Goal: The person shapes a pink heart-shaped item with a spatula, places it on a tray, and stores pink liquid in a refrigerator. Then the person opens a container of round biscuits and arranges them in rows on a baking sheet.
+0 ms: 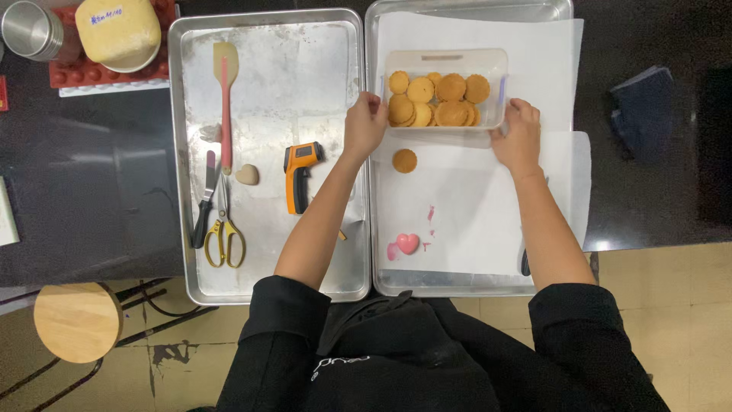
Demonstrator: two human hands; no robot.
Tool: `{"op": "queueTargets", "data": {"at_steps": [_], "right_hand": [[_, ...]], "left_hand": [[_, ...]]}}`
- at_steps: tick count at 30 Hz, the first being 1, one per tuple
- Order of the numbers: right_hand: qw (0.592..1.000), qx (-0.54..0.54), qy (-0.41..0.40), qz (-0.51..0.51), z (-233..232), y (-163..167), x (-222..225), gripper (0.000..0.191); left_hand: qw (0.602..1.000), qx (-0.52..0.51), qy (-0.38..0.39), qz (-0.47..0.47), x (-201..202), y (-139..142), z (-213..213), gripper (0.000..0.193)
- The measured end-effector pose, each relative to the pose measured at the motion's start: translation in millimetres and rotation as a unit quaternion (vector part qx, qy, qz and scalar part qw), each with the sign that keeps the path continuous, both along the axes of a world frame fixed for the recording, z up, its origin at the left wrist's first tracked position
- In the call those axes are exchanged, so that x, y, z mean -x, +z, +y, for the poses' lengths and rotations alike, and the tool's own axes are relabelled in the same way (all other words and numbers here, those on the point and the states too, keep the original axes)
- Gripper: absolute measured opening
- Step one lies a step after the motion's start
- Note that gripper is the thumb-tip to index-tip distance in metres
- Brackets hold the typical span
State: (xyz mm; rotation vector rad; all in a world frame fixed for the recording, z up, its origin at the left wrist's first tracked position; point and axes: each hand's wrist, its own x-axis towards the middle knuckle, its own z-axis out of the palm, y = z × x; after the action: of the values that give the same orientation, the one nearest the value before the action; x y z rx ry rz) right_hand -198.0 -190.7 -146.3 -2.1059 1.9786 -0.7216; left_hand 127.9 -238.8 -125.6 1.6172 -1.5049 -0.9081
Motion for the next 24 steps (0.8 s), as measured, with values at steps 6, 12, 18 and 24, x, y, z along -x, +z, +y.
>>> {"op": "queueTargets", "data": {"at_steps": [6, 12, 18, 24], "right_hand": [[0.979, 0.065, -0.057, -0.184, -11.4, 11.9, 21.5, 0.03], [0.997, 0.016, 0.007, -0.079, -44.3, 49.2, -15.8, 0.026], [0.995, -0.074, 0.035, 0.055, -76.3, 60.2, -72.6, 0.058], [0.985, -0.123, 0.022, 0.116, -85.4, 58.4, -79.7, 0.055]], "left_hand": [[1.0, -0.014, -0.014, 0.008, 15.7, -4.9, 8.1, 0.023], [1.0, -0.02, -0.004, 0.009, 39.6, -5.8, 7.5, 0.025], [0.995, -0.083, 0.006, 0.054, 36.8, 11.2, 18.3, 0.04], [0.995, -0.051, -0.004, 0.091, 12.0, 23.8, 38.8, 0.047]]}}
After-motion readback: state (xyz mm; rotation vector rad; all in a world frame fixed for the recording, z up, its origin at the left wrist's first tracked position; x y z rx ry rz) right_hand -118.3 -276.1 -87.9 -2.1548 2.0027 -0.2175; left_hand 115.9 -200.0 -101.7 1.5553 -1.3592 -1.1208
